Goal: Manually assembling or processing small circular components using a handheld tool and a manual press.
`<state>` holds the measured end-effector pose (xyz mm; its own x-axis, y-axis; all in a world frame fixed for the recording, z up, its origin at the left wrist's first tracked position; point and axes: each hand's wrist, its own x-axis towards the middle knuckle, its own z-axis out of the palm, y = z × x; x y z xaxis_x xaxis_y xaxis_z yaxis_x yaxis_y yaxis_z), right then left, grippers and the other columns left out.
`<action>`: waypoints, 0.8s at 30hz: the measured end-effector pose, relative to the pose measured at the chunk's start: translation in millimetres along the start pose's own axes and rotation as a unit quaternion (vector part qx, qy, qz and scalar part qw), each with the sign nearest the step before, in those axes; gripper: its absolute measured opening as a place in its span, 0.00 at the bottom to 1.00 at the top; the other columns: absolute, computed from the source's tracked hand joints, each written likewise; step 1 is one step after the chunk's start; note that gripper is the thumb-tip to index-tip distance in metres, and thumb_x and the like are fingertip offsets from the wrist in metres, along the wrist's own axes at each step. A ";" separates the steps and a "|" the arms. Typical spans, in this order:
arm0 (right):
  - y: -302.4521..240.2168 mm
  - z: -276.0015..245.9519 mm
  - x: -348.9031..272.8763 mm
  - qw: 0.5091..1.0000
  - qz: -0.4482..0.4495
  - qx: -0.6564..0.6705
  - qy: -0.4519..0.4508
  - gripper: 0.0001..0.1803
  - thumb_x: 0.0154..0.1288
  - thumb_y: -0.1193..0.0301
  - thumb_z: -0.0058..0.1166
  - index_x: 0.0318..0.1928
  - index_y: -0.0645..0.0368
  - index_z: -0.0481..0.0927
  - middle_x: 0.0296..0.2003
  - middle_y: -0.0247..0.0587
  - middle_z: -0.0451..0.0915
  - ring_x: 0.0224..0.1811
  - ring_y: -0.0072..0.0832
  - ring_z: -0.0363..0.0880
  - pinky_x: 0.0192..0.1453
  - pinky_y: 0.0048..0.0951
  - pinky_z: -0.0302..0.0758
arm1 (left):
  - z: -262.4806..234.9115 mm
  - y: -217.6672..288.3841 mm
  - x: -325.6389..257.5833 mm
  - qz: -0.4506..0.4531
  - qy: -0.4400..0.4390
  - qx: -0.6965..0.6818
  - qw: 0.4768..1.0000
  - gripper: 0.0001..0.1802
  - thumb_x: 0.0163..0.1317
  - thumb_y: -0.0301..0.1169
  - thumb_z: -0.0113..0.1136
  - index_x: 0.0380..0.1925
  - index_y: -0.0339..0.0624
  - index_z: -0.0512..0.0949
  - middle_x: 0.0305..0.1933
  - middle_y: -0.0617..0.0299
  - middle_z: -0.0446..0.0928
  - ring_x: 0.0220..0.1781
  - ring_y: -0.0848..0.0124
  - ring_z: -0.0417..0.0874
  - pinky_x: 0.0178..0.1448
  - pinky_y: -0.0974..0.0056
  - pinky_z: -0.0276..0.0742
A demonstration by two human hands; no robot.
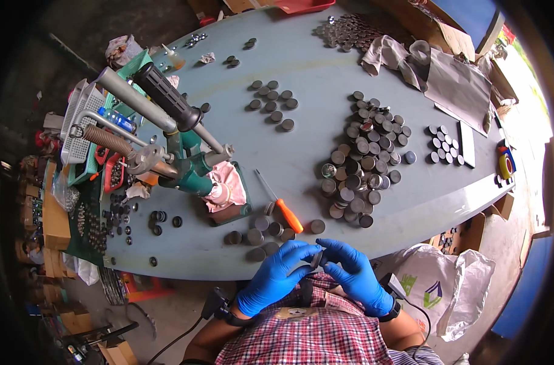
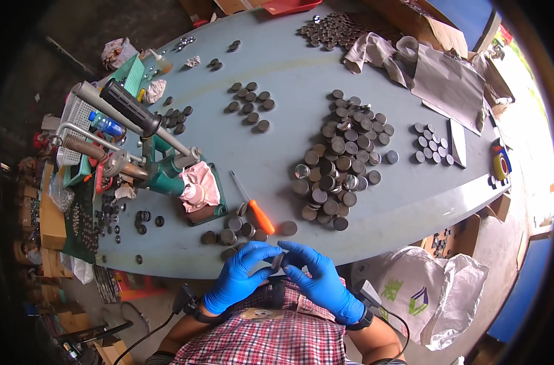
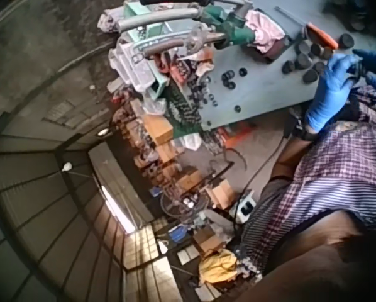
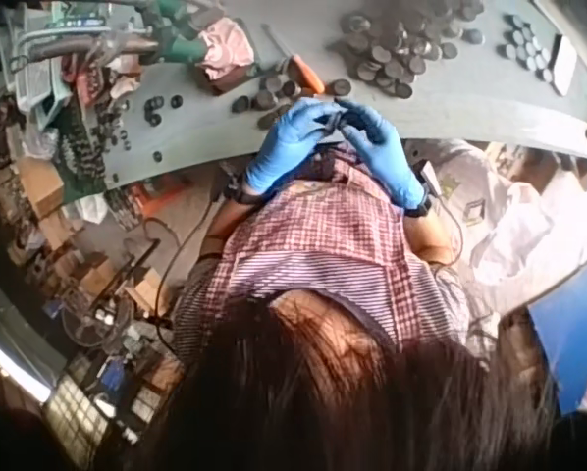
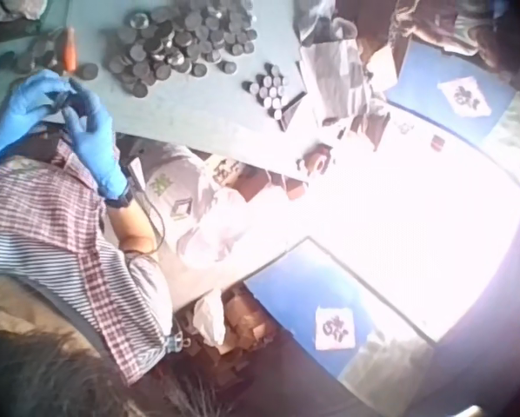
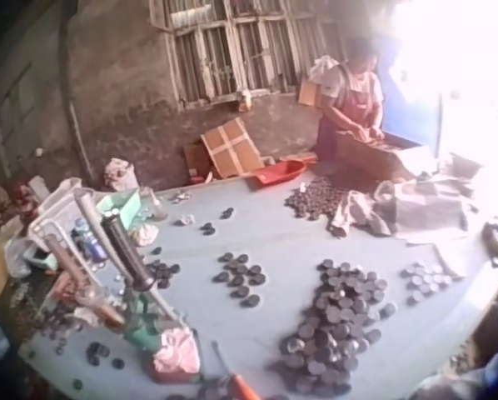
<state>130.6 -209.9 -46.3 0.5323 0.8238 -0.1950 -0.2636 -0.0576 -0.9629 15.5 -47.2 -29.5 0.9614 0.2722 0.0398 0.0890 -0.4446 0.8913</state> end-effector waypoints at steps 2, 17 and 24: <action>-3.7 -1.3 3.8 0.999 0.033 0.043 0.000 0.23 0.63 0.87 0.50 0.58 0.60 0.75 0.42 0.43 0.79 0.41 0.25 0.77 0.48 0.26 0.75 | -3.3 1.1 1.4 -0.013 0.032 -0.013 0.999 0.23 0.50 0.22 0.71 0.49 0.40 0.79 0.46 0.54 0.79 0.50 0.58 0.83 0.53 0.59 0.79; 12.8 11.5 31.2 0.998 0.005 -0.037 0.052 0.24 0.53 0.93 0.42 0.48 0.60 0.80 0.35 0.42 0.79 0.37 0.31 0.80 0.43 0.28 0.76 | -15.4 -13.3 4.6 0.046 0.108 0.188 0.975 0.28 0.50 0.28 0.72 0.54 0.45 0.79 0.39 0.59 0.78 0.35 0.62 0.79 0.42 0.60 0.76; 46.5 -9.9 54.1 0.858 -0.133 -0.488 0.091 0.25 0.56 0.77 0.58 0.56 0.56 0.76 0.42 0.48 0.76 0.41 0.44 0.78 0.42 0.40 0.76 | -27.2 -62.3 -3.1 -0.055 0.067 0.399 0.913 0.27 0.53 0.35 0.68 0.55 0.49 0.76 0.50 0.60 0.75 0.49 0.56 0.75 0.56 0.53 0.68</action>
<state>155.1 -173.6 -103.5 0.6085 0.7850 0.1159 0.6388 -0.3979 -0.6585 -0.1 2.8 -72.9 0.8995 0.4310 0.0713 0.3963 -0.8738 0.2817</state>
